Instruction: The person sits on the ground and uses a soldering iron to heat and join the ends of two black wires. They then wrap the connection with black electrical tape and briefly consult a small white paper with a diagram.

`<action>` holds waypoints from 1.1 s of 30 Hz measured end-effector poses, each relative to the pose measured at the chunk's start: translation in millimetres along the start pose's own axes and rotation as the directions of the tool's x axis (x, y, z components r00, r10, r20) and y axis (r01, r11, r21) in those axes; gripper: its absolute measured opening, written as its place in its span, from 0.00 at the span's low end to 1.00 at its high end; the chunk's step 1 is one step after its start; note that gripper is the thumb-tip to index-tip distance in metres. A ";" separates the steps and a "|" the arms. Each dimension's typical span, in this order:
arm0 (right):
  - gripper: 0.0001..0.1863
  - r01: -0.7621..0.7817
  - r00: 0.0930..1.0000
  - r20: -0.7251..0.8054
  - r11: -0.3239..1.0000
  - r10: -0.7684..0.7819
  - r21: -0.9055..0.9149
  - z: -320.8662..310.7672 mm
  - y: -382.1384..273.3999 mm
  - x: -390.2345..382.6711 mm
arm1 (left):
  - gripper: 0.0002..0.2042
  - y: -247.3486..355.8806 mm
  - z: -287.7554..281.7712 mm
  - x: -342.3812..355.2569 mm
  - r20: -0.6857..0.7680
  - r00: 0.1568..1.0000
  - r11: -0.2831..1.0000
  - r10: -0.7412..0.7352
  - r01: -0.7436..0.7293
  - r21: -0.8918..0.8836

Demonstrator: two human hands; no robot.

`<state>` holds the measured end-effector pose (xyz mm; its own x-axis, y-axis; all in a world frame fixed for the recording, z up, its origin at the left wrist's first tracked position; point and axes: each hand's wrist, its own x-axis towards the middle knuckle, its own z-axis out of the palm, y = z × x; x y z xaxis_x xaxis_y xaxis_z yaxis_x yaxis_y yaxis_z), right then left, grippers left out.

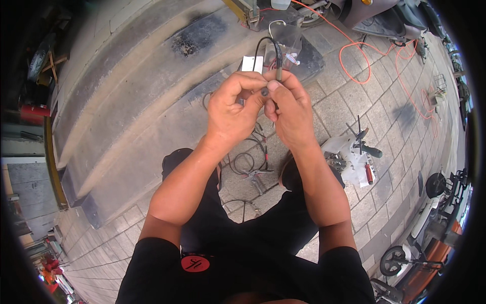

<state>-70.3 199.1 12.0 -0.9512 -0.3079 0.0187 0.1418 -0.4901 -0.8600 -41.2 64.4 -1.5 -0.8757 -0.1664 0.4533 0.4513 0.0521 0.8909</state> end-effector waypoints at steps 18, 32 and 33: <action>0.10 -0.053 0.998 -0.041 0.999 0.053 0.001 -1.6 6.6 3.1 | 0.10 -2.2 2.1 1.3 -0.045 0.999 0.997 -0.023 0.026 0.076; 0.11 -0.044 0.998 -0.048 0.999 0.043 -0.023 -1.4 10.3 3.9 | 0.10 -3.8 1.1 1.0 -0.048 0.997 0.993 -0.055 0.060 0.099; 0.11 -0.047 0.998 -0.048 0.999 0.046 -0.027 -1.2 9.9 3.7 | 0.10 -3.6 0.9 0.9 -0.047 0.997 0.993 -0.055 0.060 0.101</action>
<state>-72.7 194.1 3.0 -0.9559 -0.2903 -0.0452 0.1789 -0.4531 -0.8733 -43.8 65.0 -4.3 -0.8902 -0.2153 0.4015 0.3785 0.1408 0.9148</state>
